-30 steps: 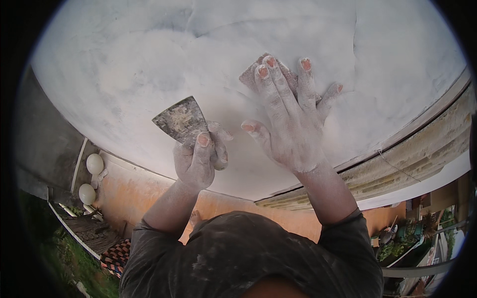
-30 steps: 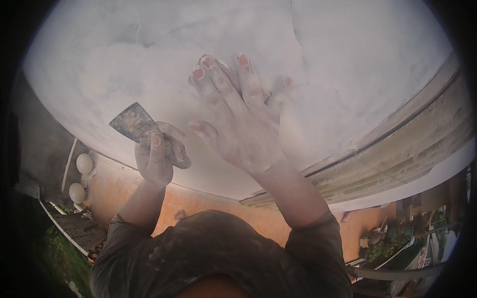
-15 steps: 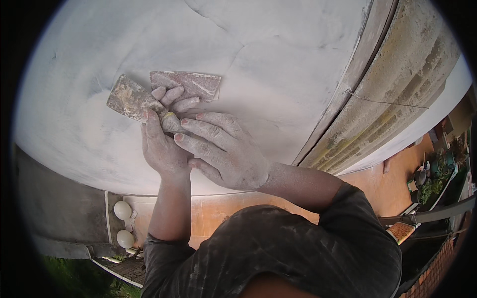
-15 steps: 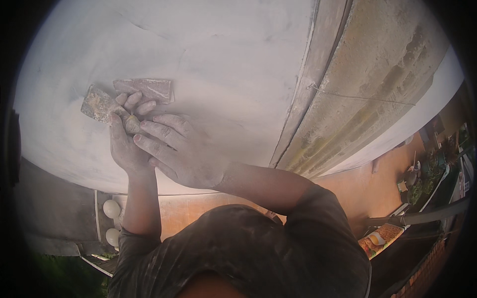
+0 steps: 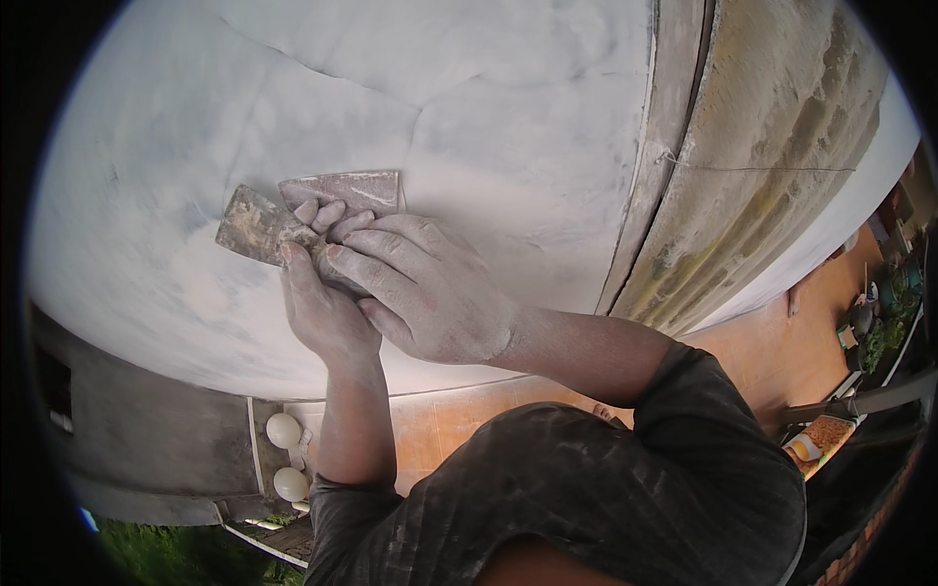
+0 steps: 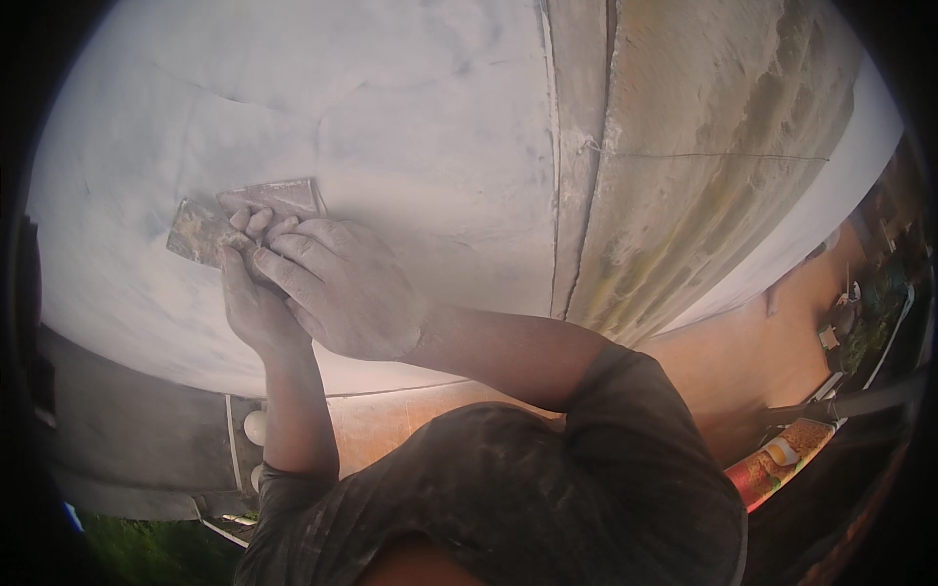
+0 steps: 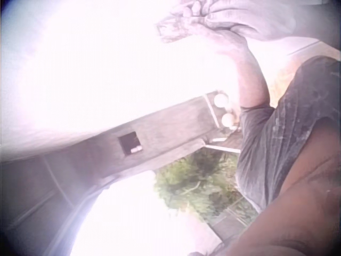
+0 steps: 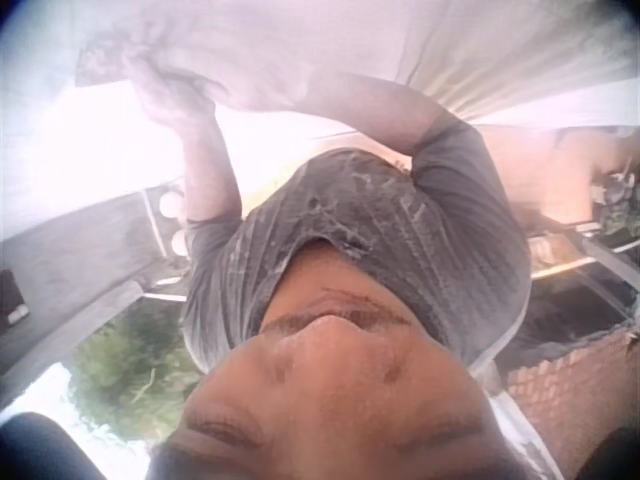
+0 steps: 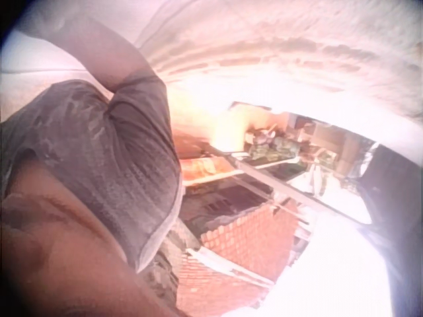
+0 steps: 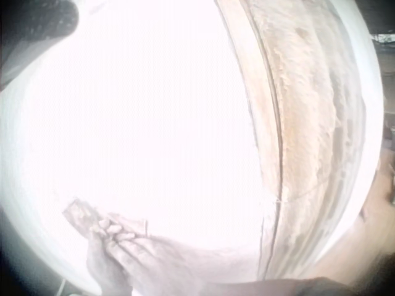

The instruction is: The person smooths a white wall surface using a sanding block in one hand and a putty knife in the other. They repeatedly rub the wall and scrape along the edges to even out the surface.

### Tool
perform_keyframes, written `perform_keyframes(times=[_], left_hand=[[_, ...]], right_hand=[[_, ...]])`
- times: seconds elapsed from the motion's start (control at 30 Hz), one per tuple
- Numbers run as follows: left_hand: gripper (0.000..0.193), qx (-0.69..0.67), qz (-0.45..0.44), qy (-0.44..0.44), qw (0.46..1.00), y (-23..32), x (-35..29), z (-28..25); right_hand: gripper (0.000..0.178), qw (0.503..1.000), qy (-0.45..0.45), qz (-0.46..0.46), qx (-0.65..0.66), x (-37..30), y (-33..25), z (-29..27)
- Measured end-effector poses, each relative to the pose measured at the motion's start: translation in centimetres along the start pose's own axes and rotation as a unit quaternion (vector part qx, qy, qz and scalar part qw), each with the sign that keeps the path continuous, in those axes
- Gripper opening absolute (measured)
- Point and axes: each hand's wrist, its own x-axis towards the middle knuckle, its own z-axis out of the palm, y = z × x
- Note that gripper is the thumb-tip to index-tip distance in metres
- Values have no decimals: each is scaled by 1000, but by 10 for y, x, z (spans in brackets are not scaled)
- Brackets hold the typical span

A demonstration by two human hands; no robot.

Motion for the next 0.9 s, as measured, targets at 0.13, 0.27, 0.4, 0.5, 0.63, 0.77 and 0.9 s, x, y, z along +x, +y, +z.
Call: perform_keyframes(times=[0.13,0.27,0.4,0.5,0.63,0.77,0.9], left_hand=[[46,-164,-31,-77,983,2,3,-5],[47,141,-8,30,990,9,6,-14],[50,-53,-91,-59,993,24,10,-39],[53,63,-41,-33,997,35,9,-75],[56,210,12,110,971,43,2,-136],[59,262,47,125,956,45,4,-190],[57,283,68,97,952,40,20,-222]], right_hand=[[48,984,123,-125,15,13,4,9],[51,983,101,-132,72,28,15,19],[53,993,47,-111,-20,31,26,30],[54,988,10,-105,-111,21,31,38],[60,983,-9,-64,-171,4,28,42],[68,961,-55,-1,-272,0,19,42],[73,964,-5,21,-267,19,16,61]])
